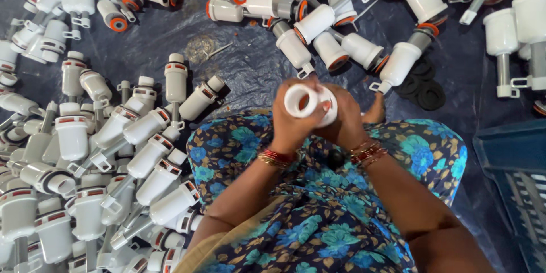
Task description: The person sits on a tarp and assembles white cylindrical plastic parts with orange rings and black rubber gaskets. They pick up a cylinder, insert a gasket, attach a white cap, and place the finished unit aside, repeating this process for multiple units.
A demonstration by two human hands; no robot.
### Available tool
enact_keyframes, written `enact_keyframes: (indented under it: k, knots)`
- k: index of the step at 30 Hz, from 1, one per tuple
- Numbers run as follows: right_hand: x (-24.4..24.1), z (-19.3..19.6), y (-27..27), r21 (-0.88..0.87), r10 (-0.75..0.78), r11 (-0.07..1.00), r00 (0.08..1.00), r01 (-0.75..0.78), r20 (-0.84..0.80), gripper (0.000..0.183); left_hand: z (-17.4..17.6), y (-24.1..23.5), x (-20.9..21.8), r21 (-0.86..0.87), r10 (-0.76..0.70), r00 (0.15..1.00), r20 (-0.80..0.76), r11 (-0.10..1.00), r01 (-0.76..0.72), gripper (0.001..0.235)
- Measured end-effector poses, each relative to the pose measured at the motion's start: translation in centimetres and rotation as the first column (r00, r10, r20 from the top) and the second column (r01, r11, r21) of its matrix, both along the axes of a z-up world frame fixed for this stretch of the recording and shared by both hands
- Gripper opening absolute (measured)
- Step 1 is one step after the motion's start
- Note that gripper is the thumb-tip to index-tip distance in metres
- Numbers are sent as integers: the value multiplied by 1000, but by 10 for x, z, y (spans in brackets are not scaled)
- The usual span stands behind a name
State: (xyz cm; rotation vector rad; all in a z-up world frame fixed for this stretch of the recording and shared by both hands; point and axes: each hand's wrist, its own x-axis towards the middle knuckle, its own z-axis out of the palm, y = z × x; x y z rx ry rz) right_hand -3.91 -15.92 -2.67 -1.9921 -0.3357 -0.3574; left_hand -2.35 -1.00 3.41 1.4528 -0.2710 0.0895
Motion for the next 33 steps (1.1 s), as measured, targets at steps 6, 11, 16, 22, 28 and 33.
enact_keyframes:
  k: [6,11,16,22,28,33]
  knots:
    - [-8,-6,-16,111,394,917,912,-382,-111,85,-8,33,18,22,-630,773,73,776,631,24]
    - [0,-7,4,-73,28,997,999,-26,22,72,-13,2,-4,17,-14,998,59,1000,13,39]
    - [-5,9,-14,-146,294,947,955,-286,40,88,-5,3,-23,-54,-116,982,148,991,125,31]
    - [-12,5,-12,80,445,894,895,-441,-43,82,9,40,-7,145,-507,827,241,862,486,32]
    - [-9,4,5,-111,100,990,990,-90,95,75,-3,-1,-30,-75,92,996,-8,993,-92,38]
    - [-15,23,-18,-86,474,876,880,-475,-28,79,14,28,-35,-23,-359,902,239,927,375,27]
